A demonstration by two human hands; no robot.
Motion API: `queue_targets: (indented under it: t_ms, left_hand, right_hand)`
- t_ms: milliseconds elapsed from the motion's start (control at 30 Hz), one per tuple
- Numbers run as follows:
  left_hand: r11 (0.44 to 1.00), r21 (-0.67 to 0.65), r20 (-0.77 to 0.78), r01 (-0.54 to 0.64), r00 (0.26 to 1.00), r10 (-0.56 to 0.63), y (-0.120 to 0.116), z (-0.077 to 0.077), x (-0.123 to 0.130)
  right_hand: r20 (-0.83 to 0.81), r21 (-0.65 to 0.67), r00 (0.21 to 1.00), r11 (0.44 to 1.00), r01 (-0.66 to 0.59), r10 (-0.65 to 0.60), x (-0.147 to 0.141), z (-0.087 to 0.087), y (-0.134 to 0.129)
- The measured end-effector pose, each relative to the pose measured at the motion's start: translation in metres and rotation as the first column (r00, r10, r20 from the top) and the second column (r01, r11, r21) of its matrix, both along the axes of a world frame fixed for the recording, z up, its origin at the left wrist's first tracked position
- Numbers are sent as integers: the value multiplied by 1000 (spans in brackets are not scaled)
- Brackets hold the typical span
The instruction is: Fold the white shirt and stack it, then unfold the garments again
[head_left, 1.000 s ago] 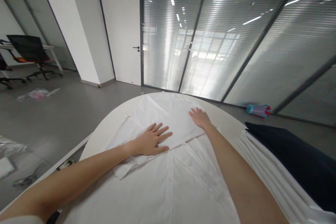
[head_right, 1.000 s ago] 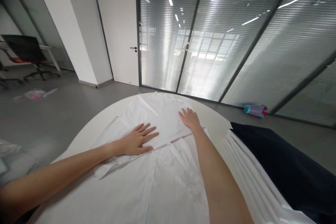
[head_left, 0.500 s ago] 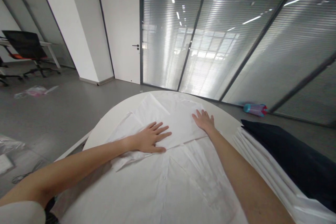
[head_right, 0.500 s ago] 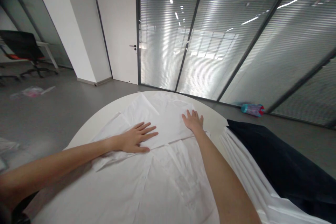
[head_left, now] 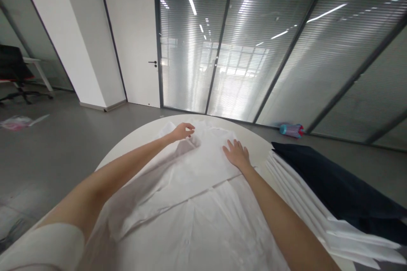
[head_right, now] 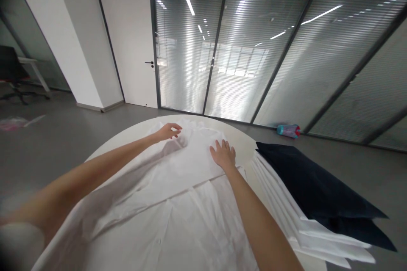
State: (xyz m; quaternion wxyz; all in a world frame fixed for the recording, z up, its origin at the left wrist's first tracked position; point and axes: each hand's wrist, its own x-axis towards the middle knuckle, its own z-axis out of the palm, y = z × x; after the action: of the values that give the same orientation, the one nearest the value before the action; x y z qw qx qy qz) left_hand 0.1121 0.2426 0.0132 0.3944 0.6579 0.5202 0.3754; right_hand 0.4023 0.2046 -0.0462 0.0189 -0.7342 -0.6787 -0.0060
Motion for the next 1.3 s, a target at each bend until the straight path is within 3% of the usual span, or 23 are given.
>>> queue_targets:
  t_ms: [167,367,500,700,867,967,1100,1200,1300]
  left_hand:
    - [986,-102,182,-132,972,149,63,-17,10]
    - [969,-194,388,-153,895,219,107,-37,20]
    - [969,-166,450,-181,861,238,127,-48,27]
    - [988,13,393,-155,909,137,123,-62,18]
    - [986,158,144,-55,989,32,111,-58,-2]
    - [975,220,-25,15,1000,-9,107,-52,-5]
    - [954,298,-194,32,981,28,103,-47,-6]
    - [933,358,-289,17,953,94,95,-47,-10]
    - [914,406,-372,1,914,164,80,-46,-13]
  right_hand:
    - [2,47,1000,999,-18,18,2,-3,0]
    - [-12,55,1000,998,-13,14,2,-4,2]
    - [-16,63,999,998,-27,28,2,-1,1]
    - [-23,90,999,995,-33,35,3,-1,-1]
    - [-16,122,999,992,-32,34,2,-2,-4]
    - [62,241,995,966,-94,81,-3,5,-9]
    - [121,320,960,906,-277,251,-25,27,-2]
    - [71,247,955,922,-298,289,-47,40,15]
    - [70,156,956,943,-292,285,-64,41,32]
